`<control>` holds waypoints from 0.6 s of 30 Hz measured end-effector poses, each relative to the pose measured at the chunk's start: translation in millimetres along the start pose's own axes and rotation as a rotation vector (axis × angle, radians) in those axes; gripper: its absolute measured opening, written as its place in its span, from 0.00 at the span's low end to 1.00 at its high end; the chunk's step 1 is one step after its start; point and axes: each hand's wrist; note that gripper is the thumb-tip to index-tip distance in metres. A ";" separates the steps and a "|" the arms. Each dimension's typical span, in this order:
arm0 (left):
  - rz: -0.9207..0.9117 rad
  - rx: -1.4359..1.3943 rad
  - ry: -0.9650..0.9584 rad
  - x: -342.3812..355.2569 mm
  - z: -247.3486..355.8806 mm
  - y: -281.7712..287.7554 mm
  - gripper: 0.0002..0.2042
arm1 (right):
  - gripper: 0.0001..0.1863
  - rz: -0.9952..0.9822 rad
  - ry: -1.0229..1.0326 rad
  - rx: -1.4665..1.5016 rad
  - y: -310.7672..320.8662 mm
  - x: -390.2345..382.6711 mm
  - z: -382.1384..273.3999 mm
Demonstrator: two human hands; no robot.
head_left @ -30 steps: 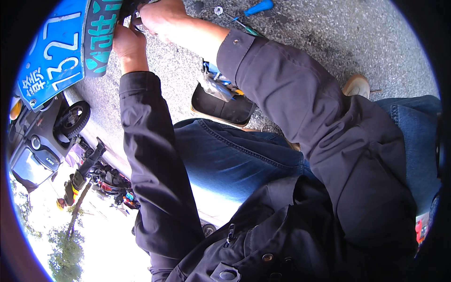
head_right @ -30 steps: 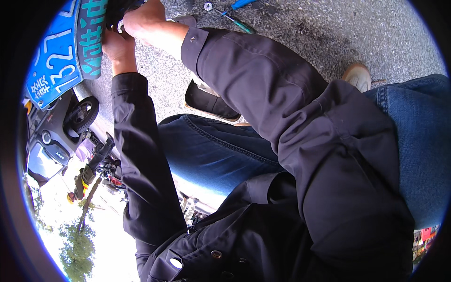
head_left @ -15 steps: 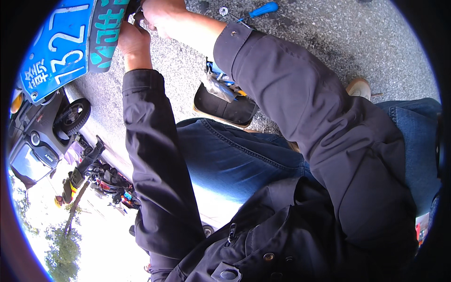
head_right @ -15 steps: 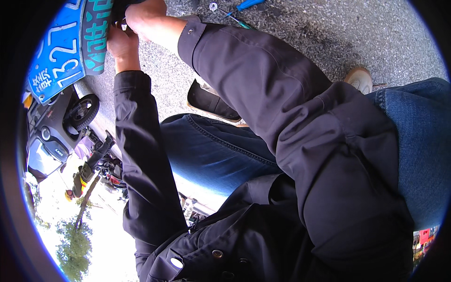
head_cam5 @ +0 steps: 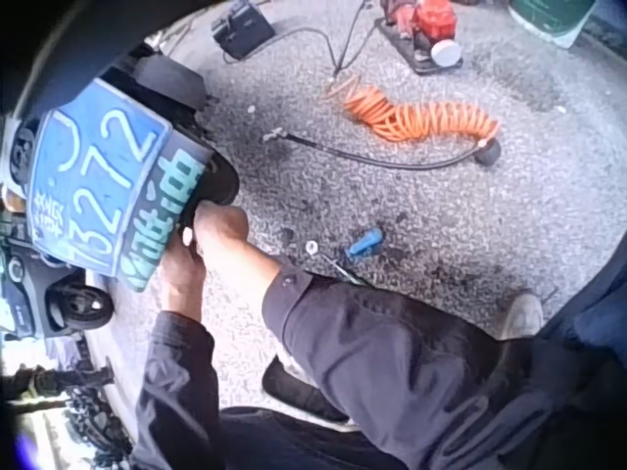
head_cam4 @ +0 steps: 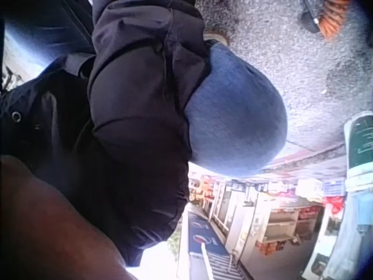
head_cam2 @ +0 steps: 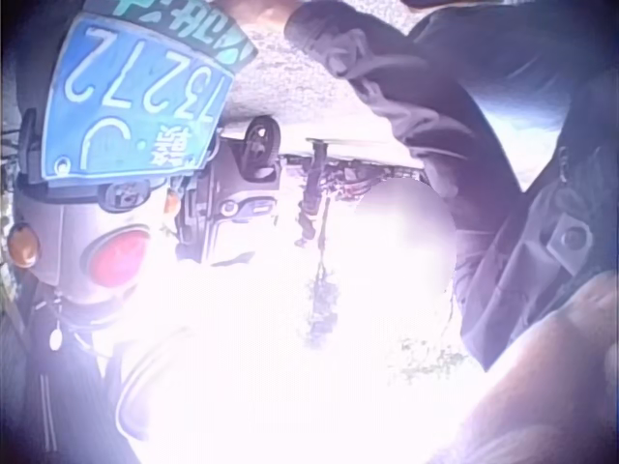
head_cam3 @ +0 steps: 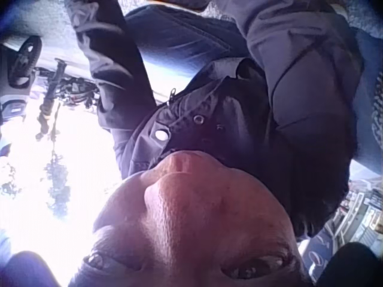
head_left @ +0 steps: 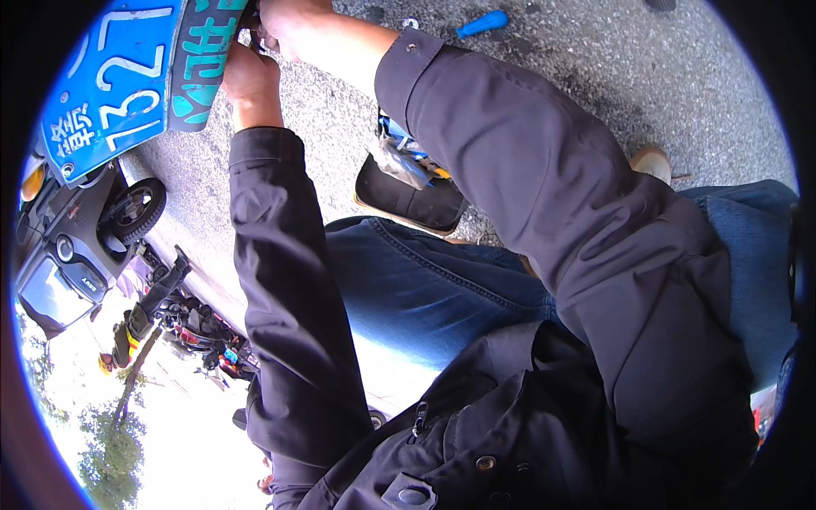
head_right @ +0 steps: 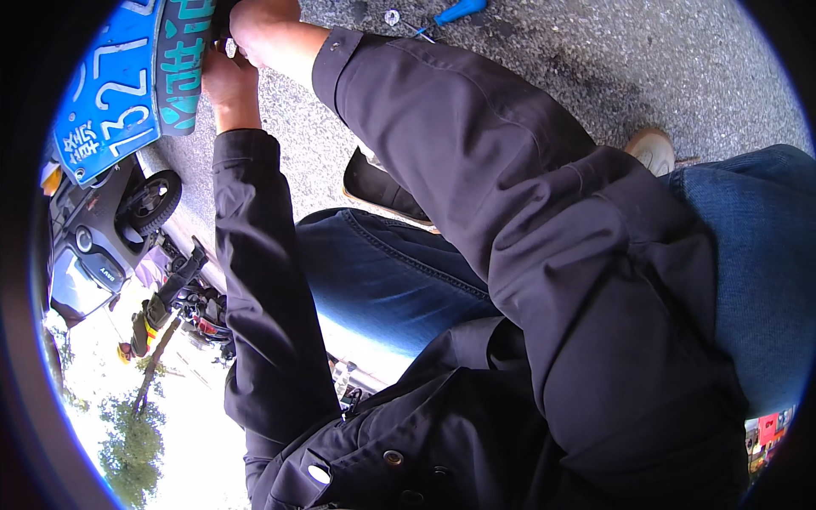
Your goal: The person is repairing a scooter by using tools to adjust and tighten components near the rear license plate. They handle a screwdriver and other small tools, occasionally reaching for items from a nearby toolbox.
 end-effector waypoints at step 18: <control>0.088 0.696 -0.582 6.3 39.4 -11.7 0.20 | 0.20 -0.022 -0.035 0.057 7.3 -8.2 -21.0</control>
Point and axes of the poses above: each hand's wrist, its own x-axis towards the middle knuckle, its own y-axis out of the back of the hand, z = x × y, and after that the axes turned 13 degrees about z, right-handed
